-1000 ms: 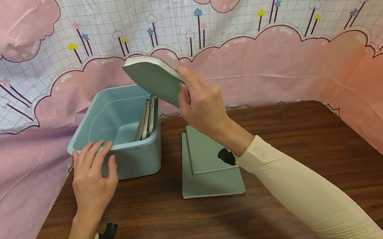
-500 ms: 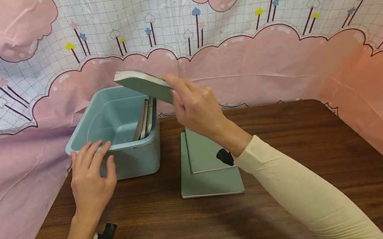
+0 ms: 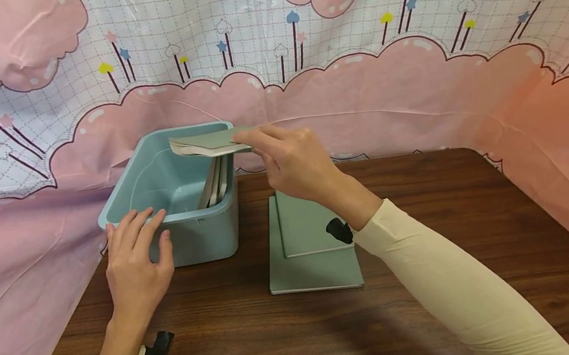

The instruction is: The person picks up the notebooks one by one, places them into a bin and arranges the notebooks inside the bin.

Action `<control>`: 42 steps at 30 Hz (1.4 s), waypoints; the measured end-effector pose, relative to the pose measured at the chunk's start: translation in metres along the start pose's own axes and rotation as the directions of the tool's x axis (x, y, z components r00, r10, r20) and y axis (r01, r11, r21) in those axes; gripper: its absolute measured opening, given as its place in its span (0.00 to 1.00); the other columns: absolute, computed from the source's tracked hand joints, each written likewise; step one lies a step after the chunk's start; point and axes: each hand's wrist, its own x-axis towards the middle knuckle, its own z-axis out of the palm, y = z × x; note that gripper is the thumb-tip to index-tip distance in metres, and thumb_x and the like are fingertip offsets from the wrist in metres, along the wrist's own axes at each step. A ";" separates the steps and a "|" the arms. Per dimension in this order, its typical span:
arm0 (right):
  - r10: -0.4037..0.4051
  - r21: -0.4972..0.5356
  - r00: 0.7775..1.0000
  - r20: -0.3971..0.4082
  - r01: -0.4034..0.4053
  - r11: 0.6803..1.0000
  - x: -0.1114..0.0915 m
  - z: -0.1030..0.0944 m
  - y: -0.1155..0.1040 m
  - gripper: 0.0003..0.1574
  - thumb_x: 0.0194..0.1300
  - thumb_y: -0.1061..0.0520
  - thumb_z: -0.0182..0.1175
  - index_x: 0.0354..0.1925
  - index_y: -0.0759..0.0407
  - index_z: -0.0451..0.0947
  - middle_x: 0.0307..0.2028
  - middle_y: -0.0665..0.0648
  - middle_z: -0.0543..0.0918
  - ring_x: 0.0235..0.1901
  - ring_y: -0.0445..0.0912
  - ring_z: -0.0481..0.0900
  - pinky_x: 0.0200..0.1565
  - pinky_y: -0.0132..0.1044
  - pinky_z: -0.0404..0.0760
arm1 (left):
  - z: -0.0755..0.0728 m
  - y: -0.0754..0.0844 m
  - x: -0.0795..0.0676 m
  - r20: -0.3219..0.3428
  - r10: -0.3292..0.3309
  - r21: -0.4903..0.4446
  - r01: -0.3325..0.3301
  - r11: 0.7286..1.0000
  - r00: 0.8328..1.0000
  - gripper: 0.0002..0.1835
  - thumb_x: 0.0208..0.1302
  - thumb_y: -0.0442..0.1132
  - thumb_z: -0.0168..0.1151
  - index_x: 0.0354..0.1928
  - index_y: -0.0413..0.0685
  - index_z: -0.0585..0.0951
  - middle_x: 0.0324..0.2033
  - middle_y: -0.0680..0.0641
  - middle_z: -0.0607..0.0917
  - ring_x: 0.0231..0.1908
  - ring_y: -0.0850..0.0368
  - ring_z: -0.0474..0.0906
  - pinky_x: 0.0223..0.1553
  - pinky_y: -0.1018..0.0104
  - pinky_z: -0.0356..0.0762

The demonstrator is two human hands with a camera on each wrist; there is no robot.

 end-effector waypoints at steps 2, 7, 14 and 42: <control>-0.010 -0.002 1.000 0.010 0.010 1.000 -0.001 0.000 0.002 0.22 0.70 0.72 0.54 0.55 0.60 0.86 0.48 0.62 0.92 0.17 0.47 0.67 0.21 0.34 0.60 | 0.000 0.000 0.000 0.000 0.001 0.000 -0.001 1.000 1.000 0.18 0.68 0.33 0.66 0.58 0.44 0.88 0.58 0.37 0.88 0.67 0.34 0.78 0.72 0.22 0.61; -0.033 -0.019 0.998 0.048 0.034 0.999 -0.003 -0.002 0.005 0.27 0.65 0.75 0.52 0.52 0.57 0.89 0.45 0.60 0.93 0.22 0.48 0.80 0.22 0.35 0.61 | 0.001 0.000 0.000 0.000 0.001 -0.002 -0.001 1.000 1.000 0.18 0.69 0.33 0.65 0.58 0.44 0.88 0.58 0.37 0.88 0.67 0.34 0.78 0.72 0.22 0.60; -0.072 -0.038 0.992 0.106 0.076 0.996 -0.008 -0.003 0.010 0.32 0.62 0.79 0.51 0.51 0.55 0.91 0.48 0.58 0.93 0.43 0.53 0.93 0.23 0.37 0.66 | 0.000 -0.001 0.000 0.001 -0.001 -0.002 0.001 1.000 1.000 0.18 0.68 0.33 0.66 0.59 0.44 0.88 0.59 0.38 0.88 0.67 0.34 0.78 0.73 0.23 0.60; -0.038 -0.070 0.991 0.130 0.047 0.996 -0.007 0.002 0.012 0.25 0.68 0.75 0.58 0.55 0.57 0.90 0.56 0.59 0.91 0.56 0.56 0.89 0.66 0.55 0.82 | -0.001 0.001 0.000 0.014 -0.009 -0.007 0.010 1.000 1.000 0.18 0.69 0.33 0.65 0.59 0.44 0.88 0.59 0.38 0.88 0.68 0.34 0.78 0.73 0.23 0.60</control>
